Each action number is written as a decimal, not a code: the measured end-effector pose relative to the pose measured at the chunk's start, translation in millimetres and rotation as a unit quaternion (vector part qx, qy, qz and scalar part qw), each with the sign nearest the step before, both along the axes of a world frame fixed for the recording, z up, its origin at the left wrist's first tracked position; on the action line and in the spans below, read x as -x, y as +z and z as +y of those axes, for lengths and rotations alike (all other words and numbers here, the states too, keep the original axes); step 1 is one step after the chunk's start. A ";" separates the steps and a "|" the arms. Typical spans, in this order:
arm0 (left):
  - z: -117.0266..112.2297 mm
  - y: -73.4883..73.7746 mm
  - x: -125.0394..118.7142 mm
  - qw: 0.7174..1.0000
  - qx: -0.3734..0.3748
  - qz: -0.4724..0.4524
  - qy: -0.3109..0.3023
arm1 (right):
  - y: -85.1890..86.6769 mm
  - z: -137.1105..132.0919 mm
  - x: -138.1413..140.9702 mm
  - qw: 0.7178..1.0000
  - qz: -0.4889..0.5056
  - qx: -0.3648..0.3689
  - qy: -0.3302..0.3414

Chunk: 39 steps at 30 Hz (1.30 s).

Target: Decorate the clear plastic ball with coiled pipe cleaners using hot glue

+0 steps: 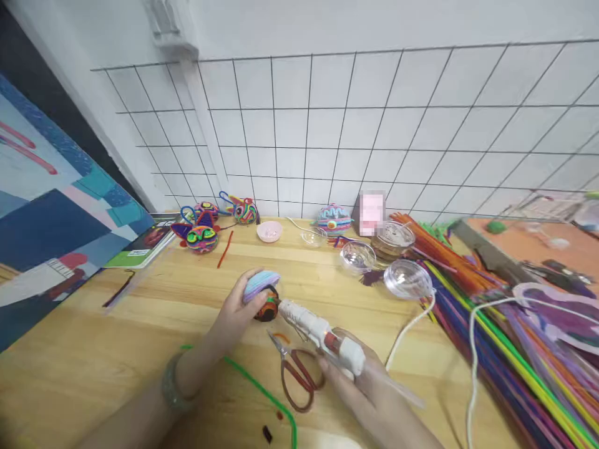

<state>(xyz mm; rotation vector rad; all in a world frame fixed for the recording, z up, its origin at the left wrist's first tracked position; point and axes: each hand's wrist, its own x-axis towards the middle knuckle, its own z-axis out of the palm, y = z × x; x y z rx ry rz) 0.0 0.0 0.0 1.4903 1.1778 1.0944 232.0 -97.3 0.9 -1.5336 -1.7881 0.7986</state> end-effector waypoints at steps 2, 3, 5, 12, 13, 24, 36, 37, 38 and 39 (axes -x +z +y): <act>-1.5 -0.1 0.8 1.000 -0.001 -0.002 0.001 | -1.4 -1.0 0.5 1.000 0.001 0.004 0.001; -2.2 0.1 1.0 1.000 -0.001 -0.004 0.001 | -2.0 -1.4 0.6 1.000 0.002 0.005 0.001; -3.1 1.2 1.0 1.000 0.001 -0.012 0.000 | -3.0 -2.1 0.4 1.000 0.002 0.006 -0.004; -0.5 3.9 0.9 0.999 0.025 -0.045 0.003 | 8.6 -0.9 4.0 0.999 0.032 -0.018 -0.022; 0.4 3.2 1.2 0.998 0.032 -0.052 0.003 | 10.9 0.0 4.7 0.999 0.037 -0.020 -0.015; 5.6 0.7 0.0 0.973 0.124 -0.191 0.018 | 1.9 20.9 -14.2 0.995 0.023 -0.069 -0.065; -3.2 9.9 -4.4 0.939 0.203 -0.274 -0.045 | -37.0 49.6 -48.7 0.950 -0.286 -0.120 0.030; -3.9 9.7 -4.6 0.936 0.209 -0.279 -0.052 | -36.9 49.0 -49.1 0.943 -0.305 -0.134 0.022; -4.6 9.4 -4.9 0.933 0.216 -0.283 -0.056 | -35.5 47.6 -47.8 0.935 -0.322 -0.150 0.006; -5.4 9.3 -5.5 0.929 0.225 -0.289 -0.058 | -33.0 45.4 -44.6 0.928 -0.332 -0.168 -0.009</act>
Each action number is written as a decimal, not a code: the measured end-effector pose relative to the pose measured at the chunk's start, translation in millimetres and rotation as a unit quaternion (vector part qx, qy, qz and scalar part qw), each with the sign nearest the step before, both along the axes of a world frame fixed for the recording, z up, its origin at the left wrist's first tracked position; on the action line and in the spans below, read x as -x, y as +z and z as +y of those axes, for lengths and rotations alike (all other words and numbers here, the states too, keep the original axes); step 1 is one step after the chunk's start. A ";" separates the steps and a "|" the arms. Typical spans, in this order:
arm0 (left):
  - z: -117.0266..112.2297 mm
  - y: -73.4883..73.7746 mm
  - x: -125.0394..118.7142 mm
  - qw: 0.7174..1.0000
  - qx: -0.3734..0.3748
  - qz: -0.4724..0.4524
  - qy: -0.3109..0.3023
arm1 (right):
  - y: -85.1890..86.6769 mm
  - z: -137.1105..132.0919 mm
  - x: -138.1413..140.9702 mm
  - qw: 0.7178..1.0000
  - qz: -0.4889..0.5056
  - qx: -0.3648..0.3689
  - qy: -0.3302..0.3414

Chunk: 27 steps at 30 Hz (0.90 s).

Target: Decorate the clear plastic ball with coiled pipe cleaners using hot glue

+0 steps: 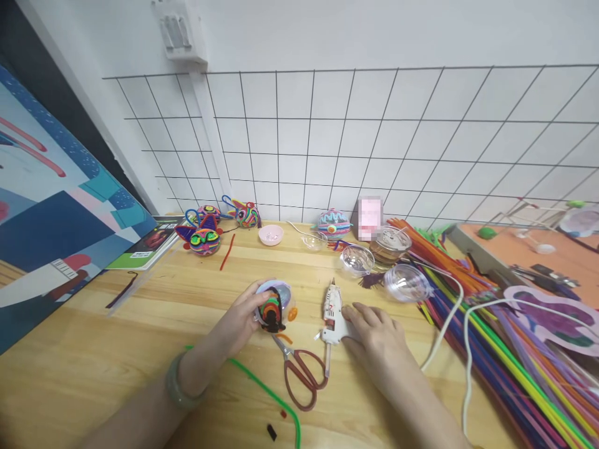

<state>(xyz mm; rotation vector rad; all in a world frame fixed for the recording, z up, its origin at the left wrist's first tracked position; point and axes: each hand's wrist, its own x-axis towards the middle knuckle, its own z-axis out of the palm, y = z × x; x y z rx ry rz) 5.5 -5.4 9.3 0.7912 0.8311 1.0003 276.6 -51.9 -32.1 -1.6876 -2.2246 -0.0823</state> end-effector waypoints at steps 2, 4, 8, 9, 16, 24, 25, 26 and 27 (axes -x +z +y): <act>-2.1 0.0 -1.5 1.000 0.018 -0.010 -0.011 | 7.6 -6.8 12.2 0.999 0.014 -0.036 0.005; -5.0 0.6 -3.5 0.999 0.031 -0.020 -0.027 | 16.4 -15.8 30.7 0.996 0.072 -0.036 0.049; -13.1 2.4 -8.7 0.996 0.042 -0.051 -0.060 | 25.9 -31.3 70.7 0.984 0.164 -0.006 0.071; -15.2 2.3 -10.1 0.995 0.046 -0.059 -0.069 | 25.7 -33.3 78.2 0.981 0.181 0.004 0.071; -24.6 -1.8 -17.5 0.980 0.065 -0.135 -0.128 | 15.1 -30.9 87.1 0.961 0.275 0.026 0.034; -22.8 -0.2 -13.4 0.981 0.070 -0.068 -0.167 | 17.6 -25.8 70.0 0.949 0.290 0.068 0.101; -22.3 -0.5 -12.8 0.981 0.069 -0.062 -0.171 | 17.2 -26.0 69.2 0.949 0.289 0.069 0.105; -21.8 -0.7 -12.2 0.981 0.067 -0.059 -0.175 | 16.7 -26.2 68.6 0.949 0.288 0.071 0.108; -21.3 -0.9 -11.7 0.980 0.066 -0.057 -0.179 | 16.0 -26.3 68.1 0.949 0.287 0.073 0.109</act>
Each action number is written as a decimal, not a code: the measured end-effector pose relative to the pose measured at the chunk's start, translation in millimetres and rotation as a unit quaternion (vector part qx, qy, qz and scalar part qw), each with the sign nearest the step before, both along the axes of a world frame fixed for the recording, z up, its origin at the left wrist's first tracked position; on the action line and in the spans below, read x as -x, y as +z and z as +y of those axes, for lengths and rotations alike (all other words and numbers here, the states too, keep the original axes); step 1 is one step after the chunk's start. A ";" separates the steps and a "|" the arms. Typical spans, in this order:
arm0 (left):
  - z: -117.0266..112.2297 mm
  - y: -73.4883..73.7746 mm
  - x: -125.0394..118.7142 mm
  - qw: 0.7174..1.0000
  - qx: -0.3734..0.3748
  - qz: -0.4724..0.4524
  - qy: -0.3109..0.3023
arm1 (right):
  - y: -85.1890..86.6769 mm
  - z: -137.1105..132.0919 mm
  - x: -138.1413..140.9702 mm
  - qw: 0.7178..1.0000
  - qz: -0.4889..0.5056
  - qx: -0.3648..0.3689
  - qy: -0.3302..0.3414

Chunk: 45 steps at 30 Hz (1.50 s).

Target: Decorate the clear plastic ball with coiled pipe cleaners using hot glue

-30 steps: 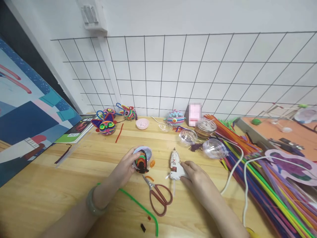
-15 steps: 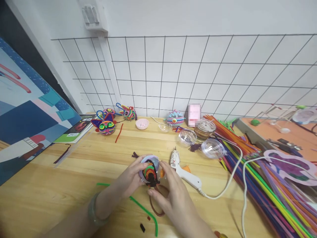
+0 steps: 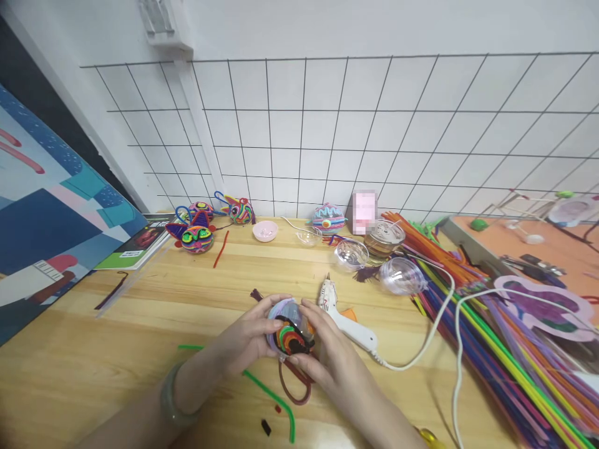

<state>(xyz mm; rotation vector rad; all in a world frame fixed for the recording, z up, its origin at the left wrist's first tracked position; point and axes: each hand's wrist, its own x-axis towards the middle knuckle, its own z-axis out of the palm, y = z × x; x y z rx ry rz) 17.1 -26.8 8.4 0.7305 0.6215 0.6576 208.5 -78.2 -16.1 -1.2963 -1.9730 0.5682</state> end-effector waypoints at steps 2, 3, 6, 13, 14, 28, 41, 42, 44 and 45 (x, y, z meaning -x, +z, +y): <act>0.6 -0.1 0.7 1.000 -0.001 0.002 -0.006 | -1.1 -0.3 -0.7 1.000 0.002 0.001 0.001; 0.8 0.0 0.9 1.000 -0.002 0.005 -0.009 | -1.4 -0.3 -1.0 1.000 0.004 0.002 0.002; 1.3 0.2 1.3 1.000 -0.006 0.012 -0.015 | -1.3 -0.3 -1.9 1.000 0.003 0.006 0.002; 3.3 -0.3 3.2 0.999 -0.028 0.035 -0.020 | -1.9 -1.0 -2.3 1.000 0.001 0.010 0.004; 3.5 -0.1 3.3 0.998 -0.031 0.043 -0.019 | -2.3 -1.3 -1.9 1.000 0.001 0.011 0.001; 4.7 2.6 8.6 0.989 -0.088 0.114 -0.033 | -2.6 -3.5 0.9 0.999 0.022 0.024 0.002; 9.6 4.4 11.0 0.993 -0.076 0.092 0.008 | -0.5 -3.3 0.8 0.996 -0.007 -0.016 -0.083; 12.3 4.6 12.8 0.993 -0.074 0.088 0.024 | 0.0 -3.6 -0.1 0.993 -0.011 -0.041 -0.109; 18.8 5.2 17.7 0.992 -0.082 0.075 0.064 | 2.2 -5.5 0.3 0.985 -0.034 -0.086 -0.143; 22.2 5.8 20.5 0.989 -0.089 0.071 0.090 | 3.5 -7.1 2.3 0.982 -0.059 -0.107 -0.142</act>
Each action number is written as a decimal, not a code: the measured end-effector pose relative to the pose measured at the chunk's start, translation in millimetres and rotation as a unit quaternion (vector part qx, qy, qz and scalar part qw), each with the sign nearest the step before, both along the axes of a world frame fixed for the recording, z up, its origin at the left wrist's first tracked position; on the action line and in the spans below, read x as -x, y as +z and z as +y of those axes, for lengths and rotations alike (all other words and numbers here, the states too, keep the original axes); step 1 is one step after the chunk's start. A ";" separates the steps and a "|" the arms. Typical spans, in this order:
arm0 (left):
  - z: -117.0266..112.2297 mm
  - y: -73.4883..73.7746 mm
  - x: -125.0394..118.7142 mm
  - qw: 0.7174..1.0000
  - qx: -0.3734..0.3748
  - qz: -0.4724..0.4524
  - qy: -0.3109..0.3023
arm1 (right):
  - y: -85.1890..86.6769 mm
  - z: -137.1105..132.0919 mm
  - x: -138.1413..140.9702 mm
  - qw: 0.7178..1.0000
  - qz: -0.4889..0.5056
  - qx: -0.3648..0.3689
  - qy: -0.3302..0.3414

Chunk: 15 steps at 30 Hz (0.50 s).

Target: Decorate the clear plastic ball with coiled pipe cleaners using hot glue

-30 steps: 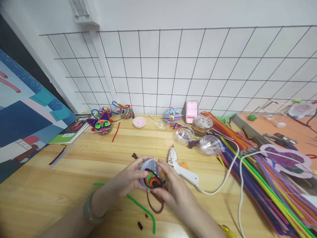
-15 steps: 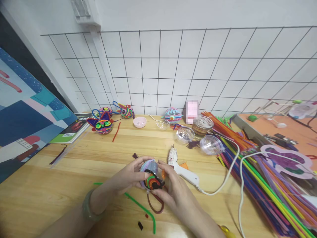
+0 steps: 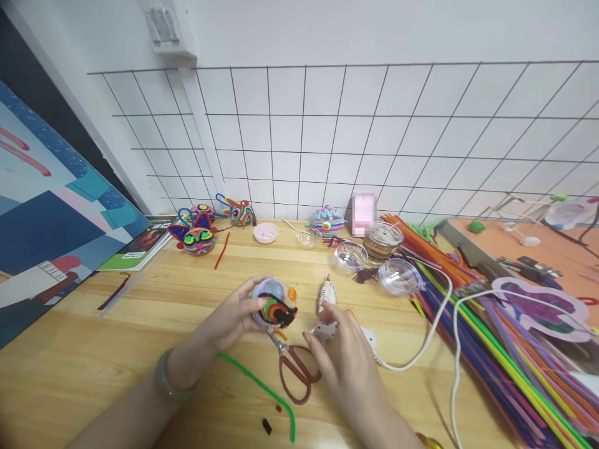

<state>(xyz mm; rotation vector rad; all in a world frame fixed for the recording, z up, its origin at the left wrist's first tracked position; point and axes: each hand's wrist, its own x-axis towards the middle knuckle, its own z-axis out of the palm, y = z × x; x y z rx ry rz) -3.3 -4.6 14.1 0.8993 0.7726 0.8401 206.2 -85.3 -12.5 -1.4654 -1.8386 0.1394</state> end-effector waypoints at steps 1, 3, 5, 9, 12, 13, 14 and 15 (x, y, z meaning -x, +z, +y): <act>3.2 0.7 2.8 1.000 -0.009 -0.005 0.028 | 1.1 -1.8 3.4 0.999 -0.038 -0.011 0.013; 8.4 2.2 7.4 0.997 -0.019 -0.013 0.070 | 1.5 -5.2 14.0 0.989 -0.131 -0.024 0.060; 12.1 3.3 10.2 0.995 -0.019 -0.018 0.096 | -2.0 -7.6 26.8 0.972 -0.215 -0.028 0.094; 16.7 1.9 11.2 0.993 -0.016 -0.021 0.119 | -16.4 -10.3 43.3 0.956 -0.273 -0.046 0.102; 20.7 -1.8 12.5 0.992 -0.021 -0.019 0.125 | -21.0 -13.4 42.8 0.971 -0.214 -0.022 0.105; 22.2 -3.0 13.4 0.991 -0.023 -0.017 0.127 | -20.0 -14.6 41.0 0.978 -0.180 -0.002 0.109; 23.7 -4.2 14.4 0.991 -0.025 -0.015 0.129 | -17.9 -15.7 38.7 0.983 -0.142 0.024 0.116; 24.9 -5.1 15.4 0.991 -0.025 -0.012 0.132 | -14.9 -16.3 36.2 0.986 -0.102 0.051 0.125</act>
